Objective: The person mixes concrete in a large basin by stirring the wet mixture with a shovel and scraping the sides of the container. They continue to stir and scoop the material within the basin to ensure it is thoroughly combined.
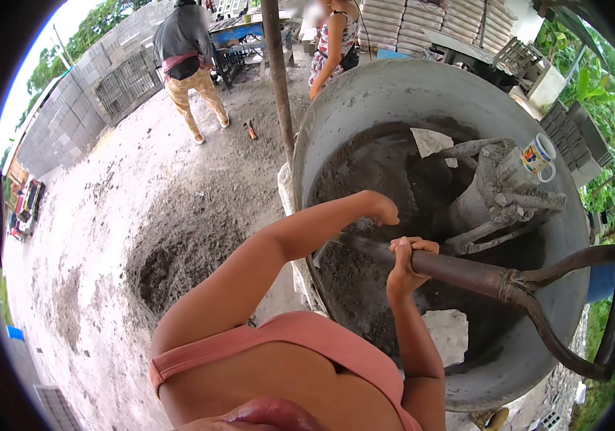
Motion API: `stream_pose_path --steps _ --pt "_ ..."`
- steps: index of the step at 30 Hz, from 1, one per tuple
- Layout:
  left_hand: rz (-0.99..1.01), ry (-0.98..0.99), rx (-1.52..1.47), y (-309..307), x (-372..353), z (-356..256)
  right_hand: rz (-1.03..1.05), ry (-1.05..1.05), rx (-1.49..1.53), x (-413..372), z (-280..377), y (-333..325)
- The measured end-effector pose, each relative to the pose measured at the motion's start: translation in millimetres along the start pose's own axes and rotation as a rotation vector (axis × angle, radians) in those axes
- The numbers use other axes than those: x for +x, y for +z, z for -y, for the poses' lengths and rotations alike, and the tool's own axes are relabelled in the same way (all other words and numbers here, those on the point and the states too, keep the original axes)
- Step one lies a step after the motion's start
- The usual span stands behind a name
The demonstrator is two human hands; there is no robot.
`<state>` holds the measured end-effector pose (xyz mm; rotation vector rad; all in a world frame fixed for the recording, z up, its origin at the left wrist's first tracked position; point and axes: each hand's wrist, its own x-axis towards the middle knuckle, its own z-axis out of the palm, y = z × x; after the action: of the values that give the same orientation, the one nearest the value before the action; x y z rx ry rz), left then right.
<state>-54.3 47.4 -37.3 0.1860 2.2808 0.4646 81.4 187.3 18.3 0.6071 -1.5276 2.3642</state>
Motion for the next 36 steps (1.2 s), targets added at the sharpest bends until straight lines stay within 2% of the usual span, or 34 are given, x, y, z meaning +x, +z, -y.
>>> stream_pose_path --steps 11,12,15,17,19,23,25,30,36 --pt "-0.031 0.067 0.013 -1.2 -8.1 0.8 -0.067 -0.034 -0.11 3.4 -2.7 -4.5" --pt "-0.043 0.092 -0.034 3.3 1.7 7.6 -0.058 -0.052 -0.123 3.4 -3.7 -5.6" --pt "-0.031 0.269 0.243 10.9 41.9 28.8 -0.126 -0.078 -0.088 3.5 -9.3 -9.2" --pt "-0.06 0.365 0.287 16.5 69.3 43.1 -0.057 -0.096 -0.108 3.5 -13.2 -13.0" --pt "-0.048 0.311 0.318 17.1 67.1 40.3 -0.08 -0.096 -0.108 3.1 -13.0 -11.8" --pt "-0.03 0.2 0.367 3.4 7.4 7.6 -0.098 -0.076 -0.102 2.2 -10.8 -9.1" --pt "-0.077 0.232 0.309 0.6 -4.8 3.7 -0.104 -0.078 -0.111 2.1 -9.1 -7.0" --pt "-0.083 0.241 0.215 4.4 16.9 16.8 -0.118 -0.079 -0.112 2.7 -10.4 -5.8" --pt "-0.053 0.21 0.203 -0.9 4.5 8.6 -0.136 -0.082 -0.089 3.1 -9.9 -4.0"
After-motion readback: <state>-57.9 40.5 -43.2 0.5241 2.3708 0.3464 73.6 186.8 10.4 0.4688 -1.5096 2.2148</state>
